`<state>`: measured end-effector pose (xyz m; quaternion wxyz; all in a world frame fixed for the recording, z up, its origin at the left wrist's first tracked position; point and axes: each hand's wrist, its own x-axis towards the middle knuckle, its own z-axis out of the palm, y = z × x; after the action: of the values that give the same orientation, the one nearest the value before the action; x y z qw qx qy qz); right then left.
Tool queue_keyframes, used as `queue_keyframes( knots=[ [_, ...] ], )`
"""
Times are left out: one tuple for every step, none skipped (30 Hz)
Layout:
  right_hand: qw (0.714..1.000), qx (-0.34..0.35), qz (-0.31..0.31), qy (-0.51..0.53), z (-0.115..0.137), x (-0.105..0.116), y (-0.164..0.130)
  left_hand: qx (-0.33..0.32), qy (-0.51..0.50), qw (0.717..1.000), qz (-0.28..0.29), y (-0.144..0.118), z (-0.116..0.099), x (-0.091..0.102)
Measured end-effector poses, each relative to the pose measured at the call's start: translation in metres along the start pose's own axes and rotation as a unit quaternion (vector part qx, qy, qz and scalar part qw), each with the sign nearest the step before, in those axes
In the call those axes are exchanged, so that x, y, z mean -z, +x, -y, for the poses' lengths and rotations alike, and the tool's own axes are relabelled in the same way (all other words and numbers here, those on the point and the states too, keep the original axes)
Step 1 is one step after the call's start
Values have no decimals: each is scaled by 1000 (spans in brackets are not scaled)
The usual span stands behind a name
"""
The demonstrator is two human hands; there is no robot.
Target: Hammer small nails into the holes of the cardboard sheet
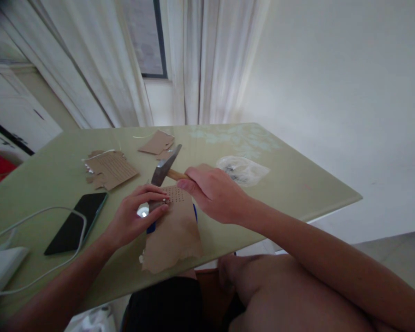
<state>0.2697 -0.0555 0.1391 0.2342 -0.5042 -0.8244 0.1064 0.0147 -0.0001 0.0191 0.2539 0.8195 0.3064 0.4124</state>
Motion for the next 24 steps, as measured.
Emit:
queue_keyframes(
  knots=[
    [1000,-1,2,-2,0,0,0,5,4,1000,8,0,0,1],
    [1000,-4,8,-8,-1,-1,0,12,8,1000,15,0,-1,1],
    [1000,-7,22,-20,-2,-4,0,18,12,1000,21,0,-1,1],
    [998,-11,45,-38,-3,-7,0,24,14,999,25,0,-1,1],
    [995,-16,74,-58,-4,-11,0,27,15,999,28,0,0,0],
    [991,-20,105,-80,-6,-16,0,29,13,999,27,0,0,0],
    [986,-24,132,-99,-7,-20,0,28,11,999,26,0,0,-1],
    [982,-26,150,-113,-8,-24,0,27,8,999,23,0,1,-1],
    [980,-28,157,-121,-9,-26,0,26,7,999,20,0,1,-2],
    [980,-28,155,-123,-10,-27,0,26,8,999,17,0,1,-2],
    [981,-27,147,-121,-9,-27,1,27,9,999,17,0,1,-2],
    [984,-27,134,-116,-9,-26,1,29,12,999,19,0,2,-2],
    [986,-28,120,-111,-8,-24,2,31,13,999,22,0,2,-2],
    [988,-30,108,-107,-8,-23,2,34,14,999,24,0,2,-1],
    [989,-34,102,-105,-8,-22,3,37,13,999,25,0,2,-1],
    [988,-37,106,-106,-8,-22,3,38,12,999,25,0,2,-1],
    [986,-38,118,-109,-9,-23,3,37,11,999,23,-1,2,-1],
    [983,-37,136,-114,-10,-24,2,35,9,999,21,-1,2,-1],
    [980,-36,154,-119,-11,-26,2,33,6,999,18,-1,2,-2],
    [978,-34,164,-122,-12,-27,2,31,4,999,16,-1,1,-2],
    [978,-35,166,-120,-13,-28,2,29,3,999,15,-2,1,-3],
    [981,-39,159,-109,-14,-28,2,26,6,1000,15,-2,0,-2],
    [985,-44,144,-88,-15,-28,2,22,13,1000,13,-2,0,-2],
    [989,-51,125,-59,-17,-27,3,19,22,1000,7,-1,1,-1]
  ],
)
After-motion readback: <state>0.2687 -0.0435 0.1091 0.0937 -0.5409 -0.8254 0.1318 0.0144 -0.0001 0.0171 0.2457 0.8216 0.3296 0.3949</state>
